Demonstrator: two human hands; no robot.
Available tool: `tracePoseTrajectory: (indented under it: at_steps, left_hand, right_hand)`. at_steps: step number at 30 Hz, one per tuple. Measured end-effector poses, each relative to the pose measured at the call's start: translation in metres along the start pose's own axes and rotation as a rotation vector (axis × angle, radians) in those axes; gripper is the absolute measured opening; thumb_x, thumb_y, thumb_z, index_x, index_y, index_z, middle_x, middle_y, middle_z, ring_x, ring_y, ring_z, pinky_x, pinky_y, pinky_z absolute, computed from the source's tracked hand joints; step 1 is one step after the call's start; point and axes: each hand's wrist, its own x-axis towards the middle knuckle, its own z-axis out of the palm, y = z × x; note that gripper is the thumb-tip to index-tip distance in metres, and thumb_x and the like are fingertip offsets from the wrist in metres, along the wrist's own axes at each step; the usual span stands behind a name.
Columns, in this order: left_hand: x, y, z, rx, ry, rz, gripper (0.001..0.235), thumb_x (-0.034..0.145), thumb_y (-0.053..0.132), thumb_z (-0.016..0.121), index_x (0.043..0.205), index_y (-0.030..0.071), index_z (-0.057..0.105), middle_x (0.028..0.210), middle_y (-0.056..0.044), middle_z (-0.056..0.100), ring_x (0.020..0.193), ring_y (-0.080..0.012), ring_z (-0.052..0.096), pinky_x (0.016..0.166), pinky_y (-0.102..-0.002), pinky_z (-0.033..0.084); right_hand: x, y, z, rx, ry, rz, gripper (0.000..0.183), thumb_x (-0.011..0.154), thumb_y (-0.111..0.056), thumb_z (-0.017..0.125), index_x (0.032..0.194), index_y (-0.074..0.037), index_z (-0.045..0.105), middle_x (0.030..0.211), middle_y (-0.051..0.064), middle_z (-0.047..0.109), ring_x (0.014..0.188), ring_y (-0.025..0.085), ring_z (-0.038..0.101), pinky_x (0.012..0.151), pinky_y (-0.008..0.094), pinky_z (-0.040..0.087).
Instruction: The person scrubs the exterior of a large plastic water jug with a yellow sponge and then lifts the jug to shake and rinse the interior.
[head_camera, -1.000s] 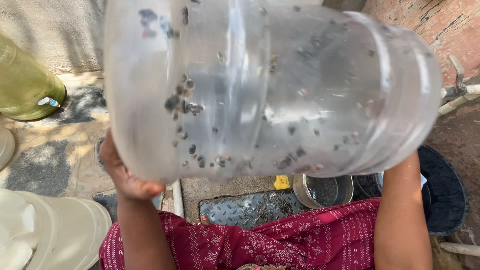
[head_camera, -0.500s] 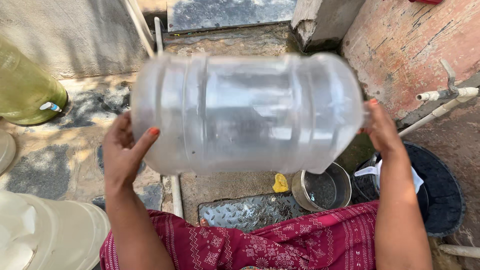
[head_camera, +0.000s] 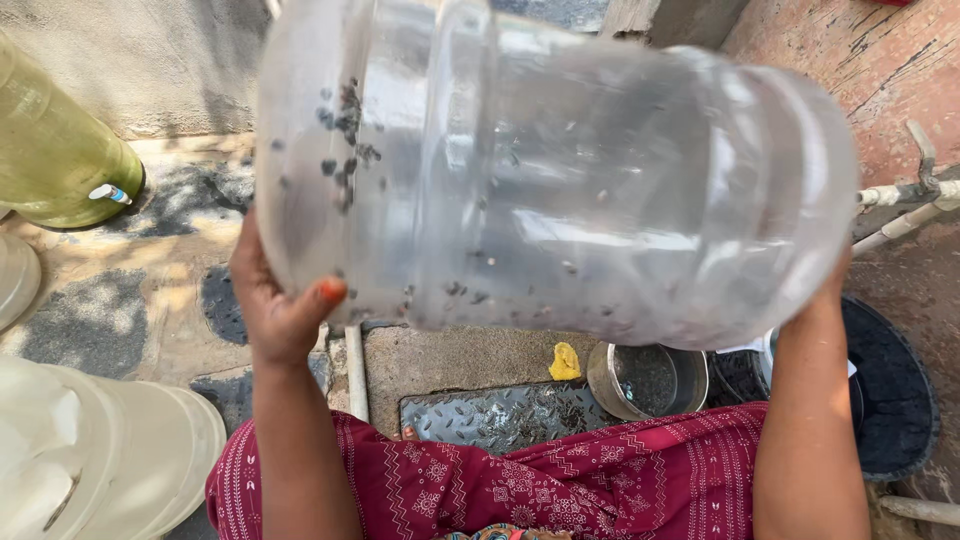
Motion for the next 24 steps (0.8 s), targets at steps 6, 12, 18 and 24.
tracePoseTrajectory:
  at_steps: [6,12,18,24]
  left_hand:
    - [0.004,-0.112,-0.012,0.581,0.048,-0.860,0.090,0.078,0.062,0.078,0.129,-0.011,0.064,0.113,-0.028,0.068,0.102,-0.0330,0.070,0.092,-0.044,0.056]
    - [0.002,-0.074,-0.024,0.263,0.011,-0.603,0.093,0.064,0.056,0.080,0.135,-0.001,0.063,0.117,-0.021,0.073,0.097,-0.0278,0.074,0.086,-0.042,0.061]
    - [0.024,0.035,-0.024,-0.448,-0.207,0.054,0.099,0.070,0.057,0.094,0.137,0.000,0.050,0.128,-0.014,0.068,0.120,-0.0209,0.068,0.109,-0.037,0.057]
    - [0.034,0.076,0.008,-0.028,-0.280,0.227,0.105,0.075,0.047,0.093,0.155,0.003,0.041,0.141,-0.014,0.060,0.130,-0.0230,0.063,0.113,-0.038,0.055]
  right_hand:
    - [-0.002,0.076,0.004,-0.697,-0.070,0.836,0.069,0.103,-0.066,0.037,0.117,-0.004,0.064,0.101,0.017,0.072,0.082,0.026,0.068,0.075,0.041,0.052]
    - [0.002,0.035,-0.004,-0.534,-0.046,0.348,0.047,0.108,-0.048,0.048,0.126,-0.006,0.064,0.102,0.016,0.067,0.081,0.029,0.062,0.069,0.044,0.044]
    - [-0.018,-0.052,0.015,0.301,-0.171,-0.352,0.058,0.105,-0.057,0.044,0.132,-0.007,0.058,0.107,0.014,0.066,0.086,0.027,0.063,0.069,0.042,0.047]
    - [-0.014,-0.041,0.031,0.296,-0.007,-0.333,0.069,0.101,-0.066,0.039,0.137,-0.008,0.053,0.112,0.012,0.065,0.091,0.025,0.064,0.069,0.039,0.049]
